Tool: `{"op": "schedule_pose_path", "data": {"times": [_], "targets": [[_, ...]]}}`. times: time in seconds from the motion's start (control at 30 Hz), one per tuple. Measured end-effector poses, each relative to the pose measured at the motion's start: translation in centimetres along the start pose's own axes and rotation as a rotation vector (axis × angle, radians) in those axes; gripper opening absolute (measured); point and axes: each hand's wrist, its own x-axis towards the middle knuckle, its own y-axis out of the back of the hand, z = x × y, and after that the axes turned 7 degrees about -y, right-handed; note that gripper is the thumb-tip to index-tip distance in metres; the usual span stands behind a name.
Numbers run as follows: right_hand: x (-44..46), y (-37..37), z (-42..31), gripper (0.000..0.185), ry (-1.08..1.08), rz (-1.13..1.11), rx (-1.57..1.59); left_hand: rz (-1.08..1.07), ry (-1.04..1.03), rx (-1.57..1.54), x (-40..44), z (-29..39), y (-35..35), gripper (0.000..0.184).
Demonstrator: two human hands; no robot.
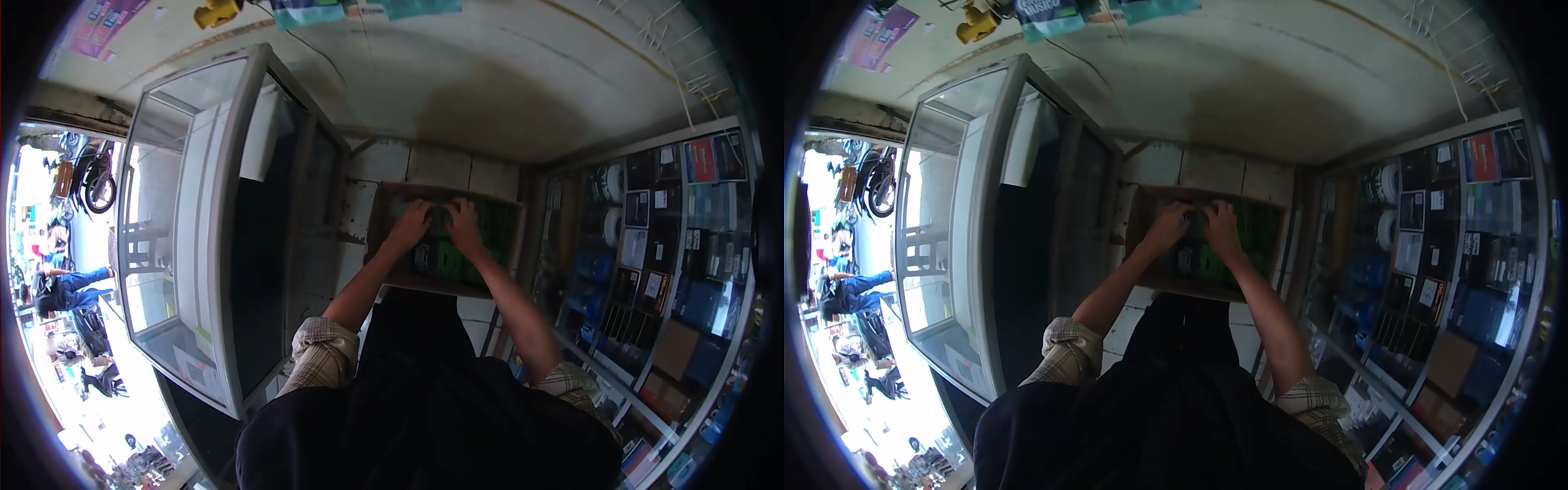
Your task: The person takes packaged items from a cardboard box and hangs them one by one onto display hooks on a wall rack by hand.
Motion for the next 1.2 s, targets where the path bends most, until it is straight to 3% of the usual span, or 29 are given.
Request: {"op": "schedule_pose_path", "data": {"times": [0.07, 0.13, 0.2, 0.27, 0.37, 0.5, 0.57, 0.73, 0.8, 0.87, 0.93, 1.07, 1.13, 1.2], "targets": [[-2.7, -2.5, 2.1, 0.044, -0.053, -0.229, -0.017, -0.105, 0.014, -0.023, -2.2, -1.5, -2.7, 0.033], [-5.0, -4.5, 3.2, 0.044, -0.068, -0.274, -0.044, -0.242, 0.057, -0.075, -4.0, -2.8, -4.8, 0.04], [-6.4, -5.5, 3.5, 0.045, -0.077, -0.316, -0.067, -0.241, 0.087, -0.09, -5.5, -3.5, -6.5, 0.042], [-7.1, -5.5, 3.0, 0.032, 0.028, -0.193, -0.207, -0.236, 0.113, -0.102, -6.3, -3.9, -7.7, 0.045], [-7.2, -6.2, 2.6, 0.03, 0.015, -0.145, -0.252, -0.23, 0.124, -0.078, -7.0, -3.7, -8.3, 0.053], [-6.9, -6.1, 2.4, 0.029, -0.003, -0.151, -0.254, -0.168, 0.102, 0.05, -6.8, -3.2, -7.5, 0.043], [-6.5, -5.3, 2.0, 0.037, -0.043, -0.221, -0.155, -0.158, 0.095, 0.077, -6.4, -2.3, -5.8, 0.038], [-5.4, -0.3, -1.0, 0.025, 0.028, -0.099, 0.022, -0.139, 0.048, -0.159, -5.4, 0.4, -0.5, 0.027], [-4.3, 1.5, -1.9, 0.027, 0.05, -0.052, 0.072, -0.054, 0.064, -0.146, -4.4, 2.9, 2.4, 0.027], [-3.0, 3.6, -3.1, 0.036, 0.021, 0.001, 0.424, 0.032, 0.074, -0.138, -3.2, 5.0, 5.0, 0.026], [-1.6, 7.5, -6.0, 0.045, 0.059, 0.078, 0.434, 0.238, 0.0, -0.191, -2.0, 6.7, 7.4, 0.027], [1.0, 13.4, -10.5, 0.065, 0.123, 0.237, 0.52, 0.33, 0.014, -0.312, 0.5, 11.7, 13.5, 0.024], [2.6, 15.5, -12.8, 0.065, 0.142, 0.254, 0.659, 0.535, -0.07, -0.457, 2.0, 14.2, 15.7, 0.022], [4.7, 17.7, -15.3, 0.062, 0.341, 0.444, 0.835, 0.63, -0.173, -0.415, 3.4, 16.6, 17.9, 0.025]]}}
